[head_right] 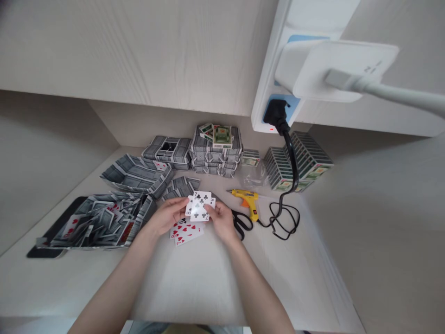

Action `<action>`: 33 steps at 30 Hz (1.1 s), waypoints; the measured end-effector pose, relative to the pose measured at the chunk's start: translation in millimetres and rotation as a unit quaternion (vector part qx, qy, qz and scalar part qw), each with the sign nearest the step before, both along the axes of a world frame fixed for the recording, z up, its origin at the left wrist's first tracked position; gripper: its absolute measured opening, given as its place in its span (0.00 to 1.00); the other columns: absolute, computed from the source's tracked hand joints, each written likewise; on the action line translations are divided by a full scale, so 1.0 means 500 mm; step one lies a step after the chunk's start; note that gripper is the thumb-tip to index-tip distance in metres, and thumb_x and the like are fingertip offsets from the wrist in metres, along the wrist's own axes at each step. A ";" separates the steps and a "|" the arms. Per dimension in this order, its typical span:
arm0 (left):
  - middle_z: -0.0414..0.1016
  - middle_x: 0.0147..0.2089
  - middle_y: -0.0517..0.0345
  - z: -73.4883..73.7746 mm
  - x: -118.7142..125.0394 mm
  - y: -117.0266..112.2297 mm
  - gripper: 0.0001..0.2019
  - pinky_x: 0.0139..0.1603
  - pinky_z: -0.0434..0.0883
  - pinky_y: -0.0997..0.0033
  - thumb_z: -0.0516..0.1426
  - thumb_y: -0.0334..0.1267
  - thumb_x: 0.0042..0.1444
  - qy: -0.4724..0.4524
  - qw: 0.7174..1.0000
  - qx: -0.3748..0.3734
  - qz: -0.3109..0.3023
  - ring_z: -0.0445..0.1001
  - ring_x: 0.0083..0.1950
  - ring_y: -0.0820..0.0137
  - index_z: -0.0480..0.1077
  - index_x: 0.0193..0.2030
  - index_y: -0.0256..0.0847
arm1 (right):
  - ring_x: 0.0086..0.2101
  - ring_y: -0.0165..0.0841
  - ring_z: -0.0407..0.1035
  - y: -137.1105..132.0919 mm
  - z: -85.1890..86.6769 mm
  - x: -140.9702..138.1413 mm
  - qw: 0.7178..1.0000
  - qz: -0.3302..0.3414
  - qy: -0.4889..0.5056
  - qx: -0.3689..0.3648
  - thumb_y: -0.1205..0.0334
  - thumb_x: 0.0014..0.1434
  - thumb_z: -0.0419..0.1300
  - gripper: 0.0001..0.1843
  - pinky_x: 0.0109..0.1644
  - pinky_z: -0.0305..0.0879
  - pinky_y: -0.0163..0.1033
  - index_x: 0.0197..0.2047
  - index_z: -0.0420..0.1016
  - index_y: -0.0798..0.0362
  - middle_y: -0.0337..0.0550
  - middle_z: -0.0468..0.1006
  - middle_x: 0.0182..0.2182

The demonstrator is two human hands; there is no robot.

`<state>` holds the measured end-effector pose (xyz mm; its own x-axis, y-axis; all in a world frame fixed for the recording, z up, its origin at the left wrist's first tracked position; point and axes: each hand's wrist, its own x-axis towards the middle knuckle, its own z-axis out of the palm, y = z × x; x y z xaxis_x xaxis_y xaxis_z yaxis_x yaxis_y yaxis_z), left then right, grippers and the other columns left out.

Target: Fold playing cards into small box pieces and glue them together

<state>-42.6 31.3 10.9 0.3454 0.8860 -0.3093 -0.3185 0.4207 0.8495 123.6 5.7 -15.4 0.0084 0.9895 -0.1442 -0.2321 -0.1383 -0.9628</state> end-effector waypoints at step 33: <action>0.72 0.20 0.60 -0.025 0.052 -0.023 0.16 0.21 0.61 0.78 0.63 0.47 0.37 0.151 0.981 0.046 0.113 0.65 0.21 0.76 0.74 0.23 0.33 | 0.26 0.33 0.71 -0.004 -0.012 -0.001 0.999 -0.014 0.037 0.018 0.55 0.42 0.65 0.14 0.31 0.67 0.38 0.30 0.71 0.55 0.41 0.78 0.28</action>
